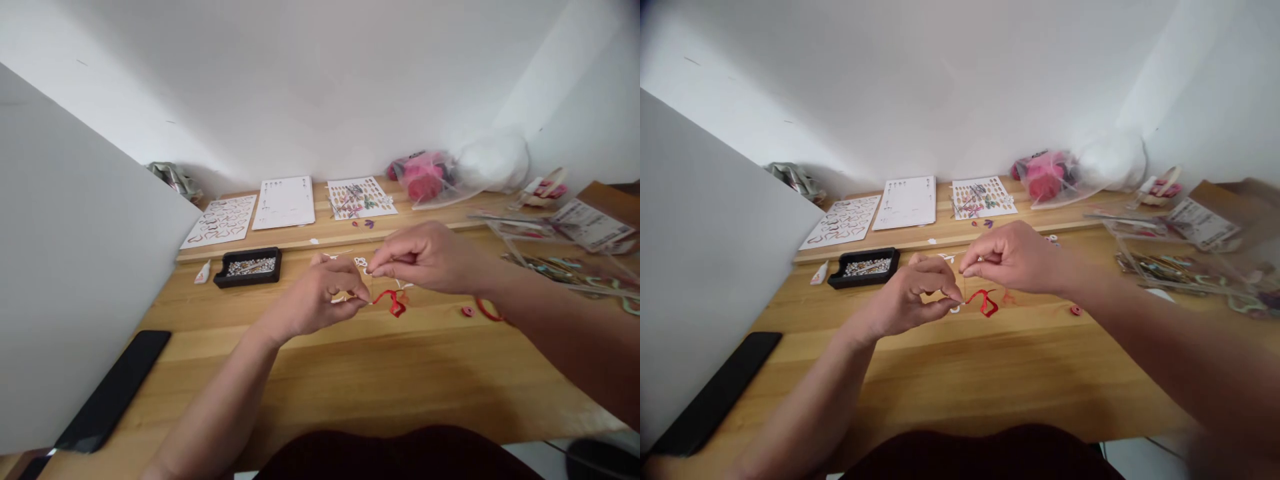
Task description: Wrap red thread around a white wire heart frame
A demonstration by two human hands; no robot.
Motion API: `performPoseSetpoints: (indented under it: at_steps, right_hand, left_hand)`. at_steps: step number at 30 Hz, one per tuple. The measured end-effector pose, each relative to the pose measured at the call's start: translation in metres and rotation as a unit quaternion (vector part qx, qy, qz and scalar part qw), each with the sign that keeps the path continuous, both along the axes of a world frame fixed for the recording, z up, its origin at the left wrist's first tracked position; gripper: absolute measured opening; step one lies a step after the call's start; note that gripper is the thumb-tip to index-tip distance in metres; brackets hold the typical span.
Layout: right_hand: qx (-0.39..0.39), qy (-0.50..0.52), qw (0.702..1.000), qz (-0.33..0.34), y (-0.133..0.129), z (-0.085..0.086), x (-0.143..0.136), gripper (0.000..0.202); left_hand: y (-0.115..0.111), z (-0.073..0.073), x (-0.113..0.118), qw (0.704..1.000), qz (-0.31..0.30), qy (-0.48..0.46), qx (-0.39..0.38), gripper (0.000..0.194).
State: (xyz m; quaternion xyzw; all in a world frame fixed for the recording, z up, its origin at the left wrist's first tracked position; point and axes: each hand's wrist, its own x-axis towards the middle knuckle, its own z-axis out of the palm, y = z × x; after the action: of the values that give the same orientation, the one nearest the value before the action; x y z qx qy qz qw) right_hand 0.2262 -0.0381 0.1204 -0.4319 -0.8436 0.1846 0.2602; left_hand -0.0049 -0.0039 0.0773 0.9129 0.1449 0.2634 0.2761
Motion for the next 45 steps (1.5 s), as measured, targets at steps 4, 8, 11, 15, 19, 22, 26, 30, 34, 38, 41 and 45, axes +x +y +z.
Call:
performPoseSetpoints:
  at_steps: [4,8,11,15,19,22,26,30,34,38,41,45]
  right_hand:
    - [-0.18,0.16,0.971,0.0,0.014,-0.02,0.0,0.019]
    - [-0.27,0.322,0.907,-0.03,0.011,-0.057,-0.009,0.025]
    - [-0.301,0.35,0.886,-0.05,-0.002,-0.076,-0.017,0.028]
    - [-0.257,0.295,0.917,-0.08,-0.021,-0.079,-0.021,0.03]
    - [-0.145,0.19,0.963,-0.123,-0.037,-0.064,-0.016,0.025]
    - [-0.01,0.107,0.987,-0.12,-0.042,-0.045,-0.009,0.017]
    - [0.08,0.015,0.996,-0.043,-0.036,-0.017,-0.002,0.016]
    - [0.015,0.006,1.0,0.001,-0.02,0.0,0.005,0.015]
    - [-0.115,0.088,0.989,0.006,-0.001,-0.01,0.011,0.013]
    - [-0.214,0.226,0.95,-0.015,0.004,-0.042,0.004,0.019]
    - [-0.227,0.264,0.937,-0.033,-0.005,-0.064,-0.008,0.023]
    - [-0.195,0.236,0.95,-0.064,-0.023,-0.074,-0.02,0.024]
  left_hand:
    - [-0.004,0.003,0.001,0.993,-0.03,-0.078,-0.087,0.007]
    - [-0.002,0.006,0.0,0.982,0.028,-0.145,-0.116,0.005]
    - [0.003,0.005,-0.001,0.981,0.076,-0.167,-0.066,0.004]
    - [0.01,0.001,-0.005,0.977,0.16,-0.135,0.045,0.007]
    - [0.011,0.0,-0.006,0.971,0.198,-0.066,0.119,0.009]
    - [0.008,-0.001,-0.005,0.978,0.16,-0.015,0.135,0.01]
    - [0.002,-0.002,0.0,0.989,0.088,0.042,0.112,0.009]
    - [-0.007,-0.003,0.004,0.998,0.021,0.03,0.042,0.008]
    - [-0.012,0.001,0.005,0.997,-0.039,-0.036,-0.063,0.01]
    - [-0.009,0.004,0.004,0.985,-0.013,-0.118,-0.123,0.005]
    - [-0.004,0.002,0.003,0.98,0.055,-0.165,-0.094,0.005]
    - [0.004,-0.003,0.003,0.975,0.16,-0.15,0.02,0.007]
